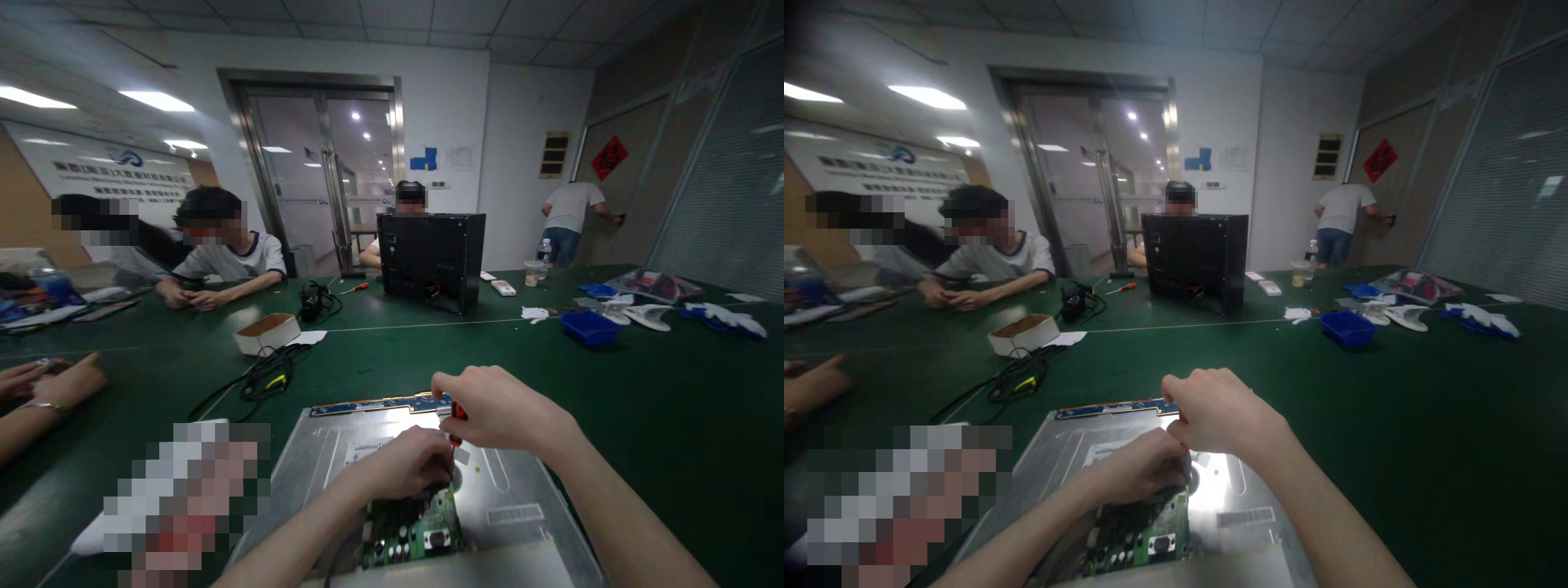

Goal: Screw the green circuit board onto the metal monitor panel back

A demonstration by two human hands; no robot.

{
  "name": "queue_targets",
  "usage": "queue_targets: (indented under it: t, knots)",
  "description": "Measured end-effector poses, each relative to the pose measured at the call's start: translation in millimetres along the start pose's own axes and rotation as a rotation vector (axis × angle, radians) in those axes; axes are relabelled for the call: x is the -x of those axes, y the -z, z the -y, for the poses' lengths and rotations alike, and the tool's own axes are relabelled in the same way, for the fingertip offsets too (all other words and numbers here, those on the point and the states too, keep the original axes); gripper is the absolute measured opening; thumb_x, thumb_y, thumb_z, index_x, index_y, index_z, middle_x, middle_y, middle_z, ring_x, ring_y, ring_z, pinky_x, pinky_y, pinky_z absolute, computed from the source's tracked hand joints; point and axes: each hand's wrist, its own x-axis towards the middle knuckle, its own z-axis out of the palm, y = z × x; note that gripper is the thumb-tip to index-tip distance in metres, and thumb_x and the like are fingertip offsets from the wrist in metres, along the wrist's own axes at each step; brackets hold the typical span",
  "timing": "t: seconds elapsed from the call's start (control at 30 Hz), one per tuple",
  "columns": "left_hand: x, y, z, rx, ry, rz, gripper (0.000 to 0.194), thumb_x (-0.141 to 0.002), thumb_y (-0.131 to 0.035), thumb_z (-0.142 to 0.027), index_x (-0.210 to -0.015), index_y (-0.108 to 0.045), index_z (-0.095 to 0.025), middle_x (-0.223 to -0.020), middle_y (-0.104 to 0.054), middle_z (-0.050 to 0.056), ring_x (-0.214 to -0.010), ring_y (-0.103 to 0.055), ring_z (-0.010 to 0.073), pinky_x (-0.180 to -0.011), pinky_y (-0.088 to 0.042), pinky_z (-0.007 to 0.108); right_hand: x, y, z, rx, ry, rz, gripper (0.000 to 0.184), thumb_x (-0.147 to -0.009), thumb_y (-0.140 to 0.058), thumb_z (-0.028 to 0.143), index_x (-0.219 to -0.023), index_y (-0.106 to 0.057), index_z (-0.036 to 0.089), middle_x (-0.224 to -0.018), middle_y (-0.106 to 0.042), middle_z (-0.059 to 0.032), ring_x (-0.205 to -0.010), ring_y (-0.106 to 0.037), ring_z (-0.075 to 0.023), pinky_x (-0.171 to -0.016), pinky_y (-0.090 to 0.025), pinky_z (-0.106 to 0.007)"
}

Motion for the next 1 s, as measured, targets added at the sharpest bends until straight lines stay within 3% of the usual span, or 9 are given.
queue_targets:
  t: [0.57,0.77,1.0]
  knots:
    - [-0.8,-0.5,3.2,0.010,-0.017,0.011,0.019,-0.076,-0.065,-0.002,-0.084,-0.072,-0.017,-0.088,-0.072,0.001,-0.085,-0.066,0.0186,-0.076,-0.047,0.024,2.9,0.5,0.9,-0.078,0.023,0.045,0.032,-0.083,-0.064,0.034,-0.112,-0.059,0.021,-0.092,-0.073,-0.0063,-0.080,-0.068,-0.0250,-0.056,-0.035,-0.028]
    - [0.1,-1.5,6.1,0.050,-0.009,-0.001,0.019,-0.076,-0.064,-0.003,-0.085,-0.072,-0.017,-0.090,-0.072,0.002,-0.085,-0.067,0.0191,-0.077,-0.048,0.024,3.6,1.6,2.0,-0.076,0.029,0.071,0.035,-0.079,-0.063,0.020,-0.113,-0.057,0.020,-0.095,-0.072,-0.0076,-0.080,-0.067,-0.0241,-0.056,-0.035,-0.027]
    - [0.8,-0.9,3.6,0.049,0.007,-0.005,0.019,-0.076,-0.063,-0.004,-0.083,-0.073,-0.019,-0.084,-0.071,0.000,-0.081,-0.065,0.0175,-0.074,-0.047,0.023,0.5,-0.2,0.4,-0.057,0.005,0.030,0.031,-0.081,-0.064,0.023,-0.112,-0.059,0.020,-0.092,-0.074,-0.0074,-0.078,-0.067,-0.0246,-0.056,-0.033,-0.027]
